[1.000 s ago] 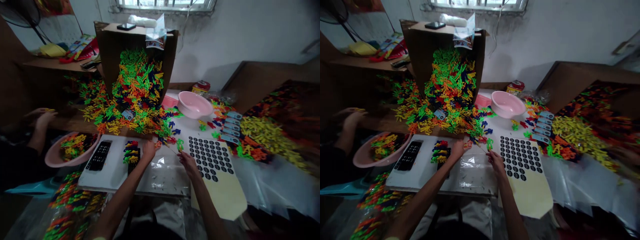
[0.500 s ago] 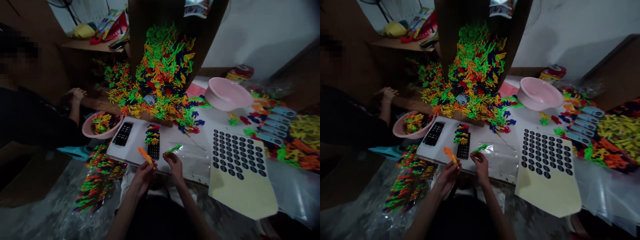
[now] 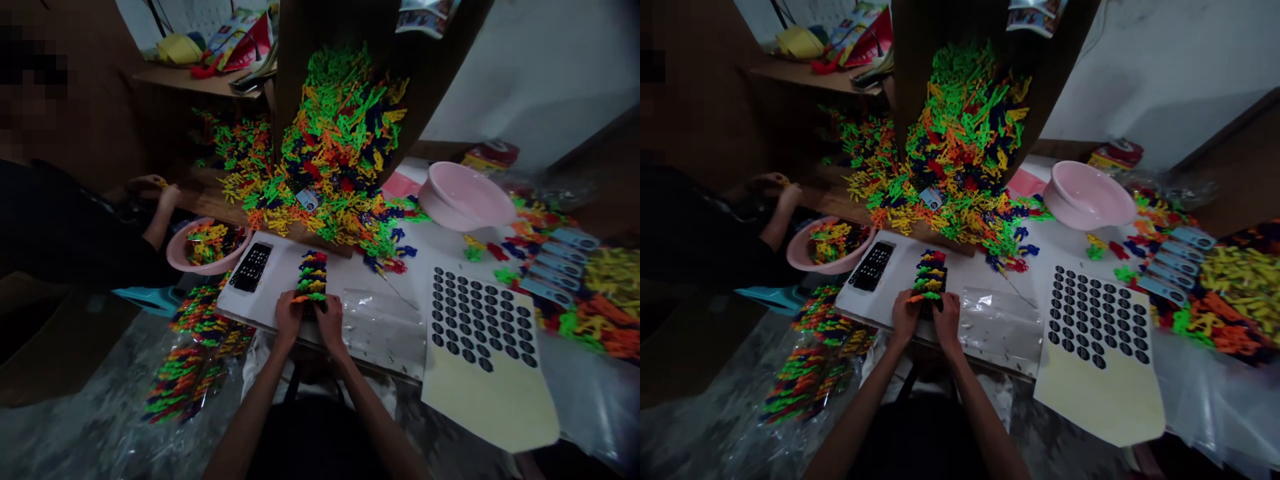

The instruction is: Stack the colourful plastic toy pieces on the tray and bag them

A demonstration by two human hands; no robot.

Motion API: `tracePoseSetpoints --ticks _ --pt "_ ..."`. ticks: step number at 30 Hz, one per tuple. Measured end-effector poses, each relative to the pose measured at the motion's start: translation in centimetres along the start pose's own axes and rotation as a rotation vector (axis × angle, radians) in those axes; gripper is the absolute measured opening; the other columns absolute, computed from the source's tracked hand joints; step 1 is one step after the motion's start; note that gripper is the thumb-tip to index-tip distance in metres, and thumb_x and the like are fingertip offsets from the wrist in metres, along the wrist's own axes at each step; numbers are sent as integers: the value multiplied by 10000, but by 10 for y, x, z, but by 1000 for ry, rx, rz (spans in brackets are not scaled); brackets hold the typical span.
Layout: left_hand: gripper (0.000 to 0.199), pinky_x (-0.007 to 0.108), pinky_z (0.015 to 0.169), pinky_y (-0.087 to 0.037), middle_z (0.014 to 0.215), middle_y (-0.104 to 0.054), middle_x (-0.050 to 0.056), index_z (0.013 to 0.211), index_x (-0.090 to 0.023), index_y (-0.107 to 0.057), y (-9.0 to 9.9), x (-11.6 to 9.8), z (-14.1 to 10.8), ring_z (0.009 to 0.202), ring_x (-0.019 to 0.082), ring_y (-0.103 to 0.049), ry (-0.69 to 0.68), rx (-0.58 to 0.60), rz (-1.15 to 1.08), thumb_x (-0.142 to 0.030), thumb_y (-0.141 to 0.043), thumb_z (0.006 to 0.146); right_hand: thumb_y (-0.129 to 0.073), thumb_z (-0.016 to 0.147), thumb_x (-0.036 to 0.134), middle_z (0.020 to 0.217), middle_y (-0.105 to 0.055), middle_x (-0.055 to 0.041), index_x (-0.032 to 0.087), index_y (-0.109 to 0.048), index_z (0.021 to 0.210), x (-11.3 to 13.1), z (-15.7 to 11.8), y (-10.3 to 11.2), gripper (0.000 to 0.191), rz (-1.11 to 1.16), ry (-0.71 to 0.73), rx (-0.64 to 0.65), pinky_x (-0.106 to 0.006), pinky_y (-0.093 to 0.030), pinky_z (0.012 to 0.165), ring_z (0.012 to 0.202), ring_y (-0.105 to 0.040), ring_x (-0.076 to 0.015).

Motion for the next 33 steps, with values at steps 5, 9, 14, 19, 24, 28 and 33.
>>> tracePoseSetpoints --ticks 5,9,14,19,24,28,33 --pt "169 314 879 -436 1003 -721 80 987 -189 -691 4 -11 8 1000 236 -623 -38 165 455 -306 -592 915 -548 935 357 939 -616 -68 210 -663 940 -3 -1 3 187 24 46 43 -381 -443 905 999 -503 -243" --pt "189 312 856 -417 1027 -721 84 1018 -191 -694 6 -18 15 1020 246 -625 -19 190 580 -305 -566 937 -553 935 339 918 -627 -74 208 -670 939 0 3 8 176 -7 84 106 -390 -443 896 979 -499 -253" --pt "170 334 877 -396 1039 -710 77 983 -197 -699 4 -20 11 1048 247 -610 -41 192 616 -282 -559 940 -530 928 308 980 -656 -102 199 -677 963 0 10 12 185 -74 128 161 -425 -444 916 996 -496 -274" --pt "122 336 887 -375 1018 -718 35 975 -223 -697 3 -12 6 1047 221 -614 -48 175 534 -267 -598 918 -604 905 426 898 -658 -87 217 -687 917 -1 12 14 225 -128 89 161 -412 -460 894 974 -534 -277" --pt "120 337 893 -368 1037 -722 29 977 -227 -704 3 -4 5 1045 213 -614 -60 158 502 -270 -608 919 -548 952 448 974 -655 -98 213 -679 976 1 7 13 270 -109 123 109 -414 -463 907 1002 -532 -269" --pt "141 349 921 -360 1057 -713 37 990 -233 -712 3 -6 4 1053 213 -606 -97 178 560 -250 -588 925 -545 959 390 1021 -662 -96 220 -678 1020 1 8 14 225 -89 166 145 -434 -453 937 1014 -523 -270" --pt "204 399 954 -352 1071 -693 76 940 -225 -720 3 -12 0 1082 252 -581 -135 281 717 -156 -531 901 -526 952 288 1091 -663 -91 233 -680 1076 -7 7 20 205 -60 202 227 -441 -447 953 1050 -523 -272"
Point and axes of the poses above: each hand's wrist, its own z-axis towards the middle knuckle, its own y-axis out of the back of the hand, x = y × z, the point moved 1 cm from there along z, towards the middle knuckle
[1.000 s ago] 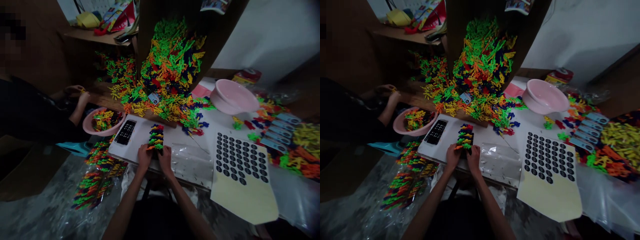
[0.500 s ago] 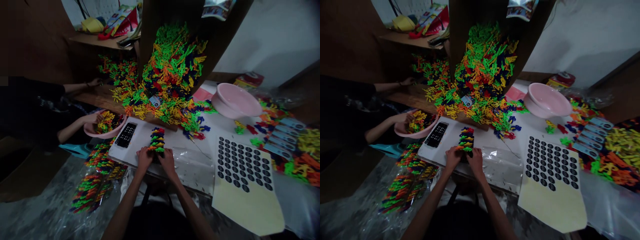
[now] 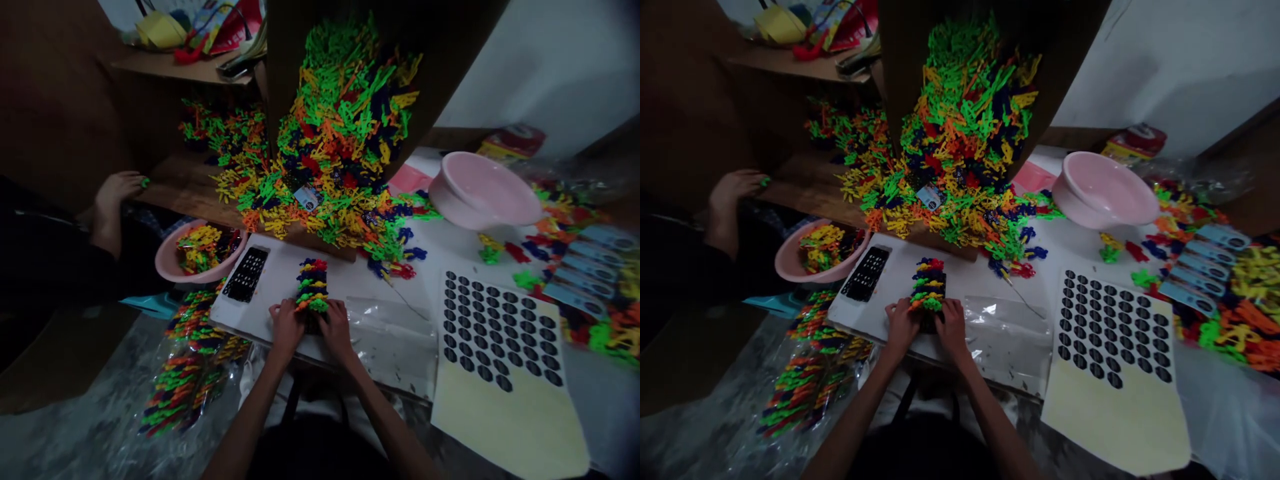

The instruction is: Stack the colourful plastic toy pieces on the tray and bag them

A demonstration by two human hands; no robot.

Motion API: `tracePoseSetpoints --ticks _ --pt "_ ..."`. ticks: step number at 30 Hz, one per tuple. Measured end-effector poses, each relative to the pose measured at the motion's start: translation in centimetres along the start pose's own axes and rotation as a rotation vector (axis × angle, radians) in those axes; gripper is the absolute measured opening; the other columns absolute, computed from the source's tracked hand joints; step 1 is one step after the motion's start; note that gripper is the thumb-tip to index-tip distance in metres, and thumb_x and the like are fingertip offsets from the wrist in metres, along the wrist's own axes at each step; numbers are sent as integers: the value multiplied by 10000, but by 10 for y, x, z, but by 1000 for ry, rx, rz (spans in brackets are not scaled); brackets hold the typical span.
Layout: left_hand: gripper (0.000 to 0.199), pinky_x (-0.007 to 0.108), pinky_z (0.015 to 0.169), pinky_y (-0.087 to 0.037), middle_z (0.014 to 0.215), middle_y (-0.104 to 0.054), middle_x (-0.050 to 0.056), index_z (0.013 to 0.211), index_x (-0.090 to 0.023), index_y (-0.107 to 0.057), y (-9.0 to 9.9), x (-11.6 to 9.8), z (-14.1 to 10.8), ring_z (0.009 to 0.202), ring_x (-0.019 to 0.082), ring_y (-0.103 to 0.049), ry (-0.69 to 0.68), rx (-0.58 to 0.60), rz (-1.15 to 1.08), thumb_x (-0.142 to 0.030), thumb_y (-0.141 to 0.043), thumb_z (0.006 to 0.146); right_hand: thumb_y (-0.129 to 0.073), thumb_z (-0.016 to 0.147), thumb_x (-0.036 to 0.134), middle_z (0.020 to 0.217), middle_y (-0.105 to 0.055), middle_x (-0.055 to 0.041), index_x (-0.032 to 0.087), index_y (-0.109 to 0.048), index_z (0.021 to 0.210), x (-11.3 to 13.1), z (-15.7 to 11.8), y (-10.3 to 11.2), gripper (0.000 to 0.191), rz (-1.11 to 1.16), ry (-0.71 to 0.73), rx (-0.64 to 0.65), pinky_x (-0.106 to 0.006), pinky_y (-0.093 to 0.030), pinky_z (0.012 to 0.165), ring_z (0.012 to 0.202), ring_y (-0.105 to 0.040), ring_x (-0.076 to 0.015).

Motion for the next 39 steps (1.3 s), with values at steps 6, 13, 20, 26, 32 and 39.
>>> tracePoseSetpoints --ticks 6,13,20,26,32,39 --pt "270 423 974 -360 1100 -693 102 1077 -214 -696 1 -6 5 1093 272 -591 165 32 -47 -171 -532 867 -545 933 263 1065 -679 -90 236 -681 1045 2 0 -7 178 -45 -23 6 -438 -449 929 1040 -539 -279" --pt "190 417 882 -430 1018 -717 96 1019 -224 -635 8 0 -17 980 294 -647 292 -122 -269 -299 -545 870 -509 877 210 1099 -687 -74 239 -653 1141 -8 1 31 303 36 -140 -66 -398 -500 927 1006 -619 -239" --pt "192 299 737 -495 884 -708 41 1040 -234 -610 -30 -101 -20 790 203 -665 -42 118 -551 -350 -494 939 -406 953 311 1131 -696 -140 172 -656 1165 -93 69 173 356 -433 -509 -179 -362 -460 885 1023 -622 -260" --pt "404 382 946 -463 1214 -655 138 1385 -222 -530 -56 -212 97 1132 259 -606 -314 183 13 -294 -401 1009 -478 978 432 992 -728 -57 252 -697 1059 -109 89 189 295 -483 -458 25 -245 -444 740 955 -654 -204" --pt "287 431 1008 -411 1255 -617 157 1181 -191 -645 -65 -185 101 1201 292 -544 -281 186 -15 -294 -453 995 -479 980 400 1152 -675 -100 222 -670 1106 -115 49 207 289 -575 -474 14 -262 -450 815 1048 -626 -217" --pt "246 456 1030 -374 1136 -665 200 1121 -122 -632 -51 -146 83 1180 326 -567 -44 152 -247 -118 -586 880 -522 968 416 1143 -669 -220 106 -654 1099 -102 50 180 362 -720 -648 -25 -355 -446 840 1071 -628 -316"
Point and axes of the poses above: each hand's wrist, its own z-axis towards the middle knuckle, its own y-axis out of the back of the hand, x = y × z, the point moved 1 cm from there along z, towards the middle knuckle
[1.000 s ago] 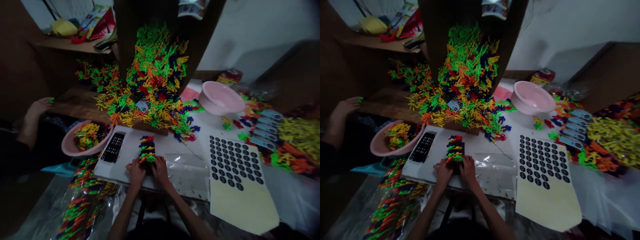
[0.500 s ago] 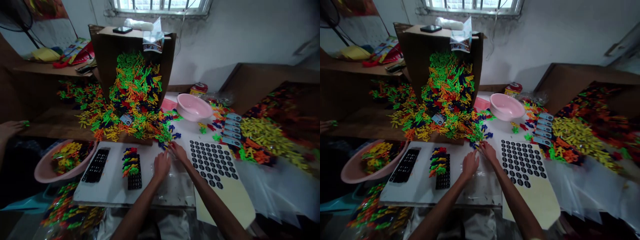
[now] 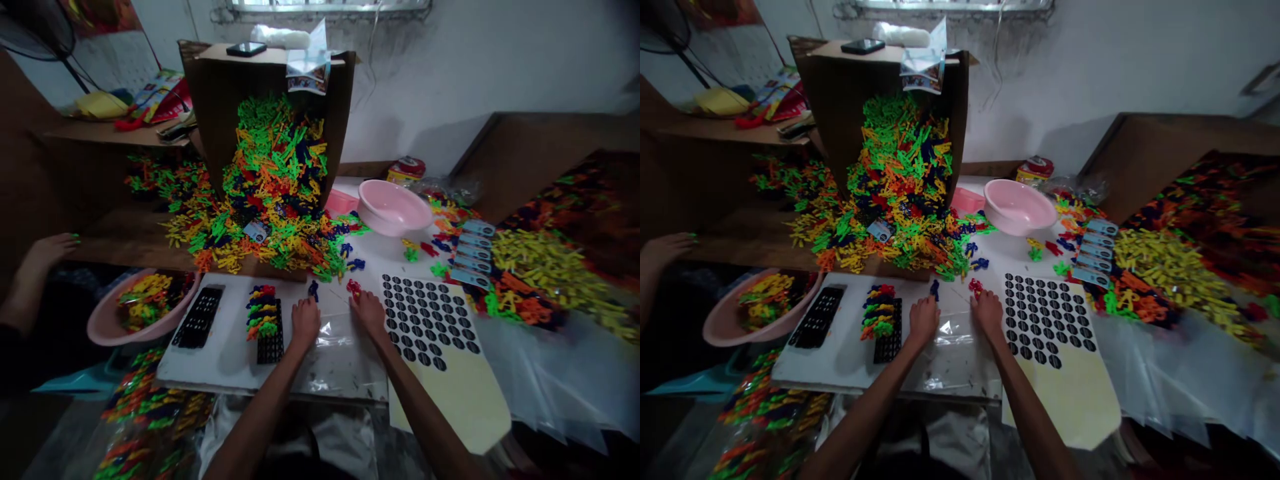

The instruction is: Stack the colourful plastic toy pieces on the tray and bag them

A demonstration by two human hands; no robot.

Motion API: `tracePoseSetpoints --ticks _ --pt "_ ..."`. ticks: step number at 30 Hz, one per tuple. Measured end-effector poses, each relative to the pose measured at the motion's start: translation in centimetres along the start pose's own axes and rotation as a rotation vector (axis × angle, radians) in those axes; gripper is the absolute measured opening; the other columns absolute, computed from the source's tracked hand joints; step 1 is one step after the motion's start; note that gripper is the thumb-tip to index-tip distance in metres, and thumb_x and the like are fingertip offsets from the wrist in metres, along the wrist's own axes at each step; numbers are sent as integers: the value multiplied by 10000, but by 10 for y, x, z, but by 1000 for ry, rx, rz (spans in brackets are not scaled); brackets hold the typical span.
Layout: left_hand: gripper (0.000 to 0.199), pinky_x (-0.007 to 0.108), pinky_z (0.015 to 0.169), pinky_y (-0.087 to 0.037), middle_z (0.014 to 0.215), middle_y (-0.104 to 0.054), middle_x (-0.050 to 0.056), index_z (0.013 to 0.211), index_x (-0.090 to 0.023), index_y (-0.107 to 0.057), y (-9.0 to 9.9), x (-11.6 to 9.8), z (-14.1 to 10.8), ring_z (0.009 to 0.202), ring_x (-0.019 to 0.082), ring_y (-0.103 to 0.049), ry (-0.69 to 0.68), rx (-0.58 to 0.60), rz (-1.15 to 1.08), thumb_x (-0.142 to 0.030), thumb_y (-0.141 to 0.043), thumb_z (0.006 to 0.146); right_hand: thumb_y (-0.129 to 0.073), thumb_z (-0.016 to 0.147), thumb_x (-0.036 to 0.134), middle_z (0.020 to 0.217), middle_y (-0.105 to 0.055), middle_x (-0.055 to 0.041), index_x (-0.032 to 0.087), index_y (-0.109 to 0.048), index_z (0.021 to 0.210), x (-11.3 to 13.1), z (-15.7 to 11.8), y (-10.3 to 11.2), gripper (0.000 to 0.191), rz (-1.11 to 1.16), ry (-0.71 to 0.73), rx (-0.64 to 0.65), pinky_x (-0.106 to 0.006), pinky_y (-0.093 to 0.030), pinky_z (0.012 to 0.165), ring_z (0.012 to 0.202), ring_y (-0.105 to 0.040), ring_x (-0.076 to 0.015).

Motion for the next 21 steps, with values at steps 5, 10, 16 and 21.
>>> tracePoseSetpoints --ticks 5,10,16,21 --pt "249 346 865 -487 1000 -720 142 1123 -136 -632 11 1 -5 982 243 -674 112 -9 -403 -179 -628 878 -597 910 363 1046 -694 -243 94 -666 998 -10 2 8 291 145 -61 -1 -345 -466 779 1014 -660 -317" --pt "418 287 742 -542 982 -751 125 1079 -107 -700 26 3 -62 808 180 -705 81 97 -832 -455 -695 848 -557 891 491 853 -738 -131 154 -683 858 -22 -2 21 361 464 -10 19 -321 -520 697 785 -694 -226" --pt "347 300 751 -555 849 -758 66 848 -147 -745 54 72 -141 788 197 -697 155 -200 -1069 -419 -859 664 -743 748 517 887 -746 -77 178 -680 966 32 -82 2 408 1184 94 12 -346 -575 693 794 -700 -217" --pt "232 318 762 -556 854 -746 44 866 -177 -735 58 136 -141 789 201 -694 48 -560 -605 -403 -720 814 -725 767 500 889 -738 -62 204 -695 888 114 -159 -46 321 1229 192 32 -366 -562 734 764 -668 -206"
Point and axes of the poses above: each hand's wrist, its own z-axis towards the middle knuckle, its own y-axis out of the back of the hand, x = y × z, the point moved 1 cm from there along z, towards the middle knuckle
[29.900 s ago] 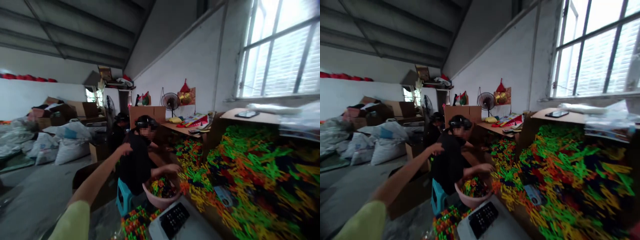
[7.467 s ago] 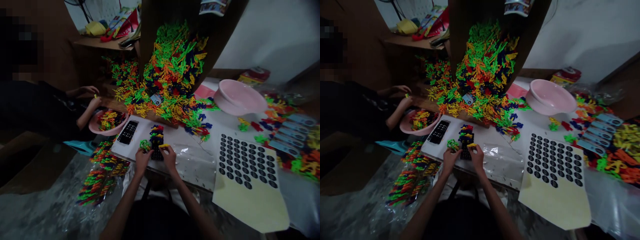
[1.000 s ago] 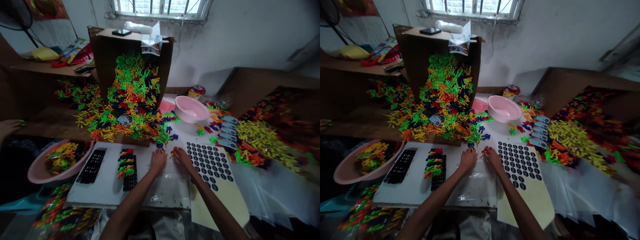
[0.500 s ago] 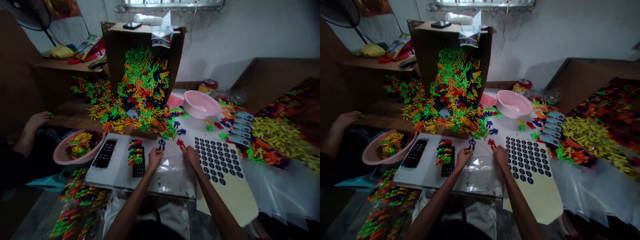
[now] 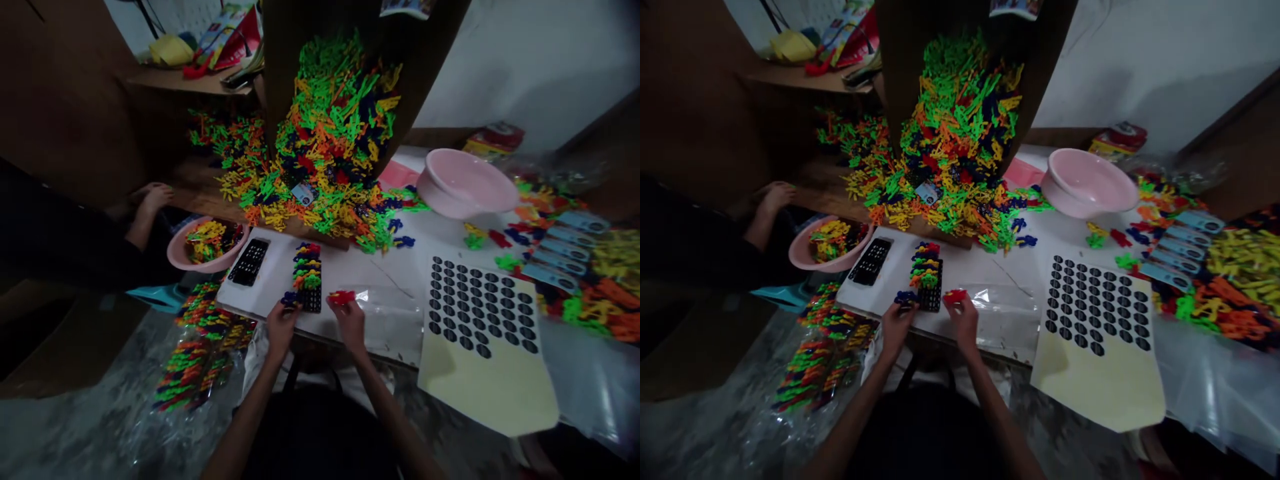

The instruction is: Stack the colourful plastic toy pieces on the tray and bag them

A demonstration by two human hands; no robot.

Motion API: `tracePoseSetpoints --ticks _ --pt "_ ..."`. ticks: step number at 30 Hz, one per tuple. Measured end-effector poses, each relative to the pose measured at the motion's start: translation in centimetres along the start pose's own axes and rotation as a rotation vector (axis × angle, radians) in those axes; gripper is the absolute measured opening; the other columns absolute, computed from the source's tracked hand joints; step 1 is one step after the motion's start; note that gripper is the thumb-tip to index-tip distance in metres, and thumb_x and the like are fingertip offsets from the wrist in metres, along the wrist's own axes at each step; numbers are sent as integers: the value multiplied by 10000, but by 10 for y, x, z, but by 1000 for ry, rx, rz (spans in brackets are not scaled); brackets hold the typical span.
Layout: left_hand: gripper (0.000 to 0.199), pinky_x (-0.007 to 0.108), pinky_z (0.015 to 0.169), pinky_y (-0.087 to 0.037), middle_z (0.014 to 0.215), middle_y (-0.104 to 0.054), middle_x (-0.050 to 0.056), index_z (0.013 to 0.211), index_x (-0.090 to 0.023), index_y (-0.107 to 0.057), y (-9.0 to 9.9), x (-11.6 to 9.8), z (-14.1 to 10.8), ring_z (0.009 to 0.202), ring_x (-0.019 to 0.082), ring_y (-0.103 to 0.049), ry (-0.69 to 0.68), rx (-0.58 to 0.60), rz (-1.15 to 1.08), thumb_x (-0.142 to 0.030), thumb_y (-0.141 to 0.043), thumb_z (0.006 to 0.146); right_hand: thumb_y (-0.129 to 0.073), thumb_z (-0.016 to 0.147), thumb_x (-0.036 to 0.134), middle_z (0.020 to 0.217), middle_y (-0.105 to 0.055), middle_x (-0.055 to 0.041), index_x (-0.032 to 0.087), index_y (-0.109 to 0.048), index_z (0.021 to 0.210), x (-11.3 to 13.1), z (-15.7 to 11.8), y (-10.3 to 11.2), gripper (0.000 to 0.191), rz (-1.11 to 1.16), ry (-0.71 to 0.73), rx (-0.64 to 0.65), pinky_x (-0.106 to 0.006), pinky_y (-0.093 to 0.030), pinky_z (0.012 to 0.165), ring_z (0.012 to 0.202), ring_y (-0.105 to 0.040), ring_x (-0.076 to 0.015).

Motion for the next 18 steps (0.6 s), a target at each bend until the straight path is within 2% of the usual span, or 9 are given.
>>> tracePoseSetpoints --ticks 2,5,12,18 --pt "214 335 794 -548 885 -746 55 875 -184 -735 -2 10 9 829 212 -688 -63 -16 80 -390 -683 847 -680 802 495 900 -726 -63 207 -697 905 -7 -6 -28 306 -91 56 -2 -376 -542 776 801 -652 -213" --pt "180 356 859 -527 944 -742 68 914 -197 -736 -12 14 18 913 227 -664 -109 0 117 -353 -661 866 -618 854 478 874 -700 -63 214 -697 862 -15 -3 -47 276 -234 116 1 -384 -508 818 845 -619 -226" --pt "171 359 883 -495 963 -728 75 994 -195 -713 -22 12 20 943 235 -628 -113 28 206 -282 -592 910 -556 923 391 904 -663 -66 221 -691 924 -24 -1 -51 217 -328 208 69 -374 -476 880 959 -563 -238" --pt "161 331 838 -477 935 -709 68 974 -201 -708 -23 7 23 919 227 -608 -61 50 286 -283 -582 915 -559 930 384 927 -647 -71 219 -680 938 -26 0 -52 205 -366 196 64 -378 -471 890 974 -556 -241"
Point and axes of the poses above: each hand's wrist, its own z-axis towards the middle knuckle, its own y-axis out of the back of the hand, x = y × z, the point moved 1 cm from there along z, towards the middle knuckle
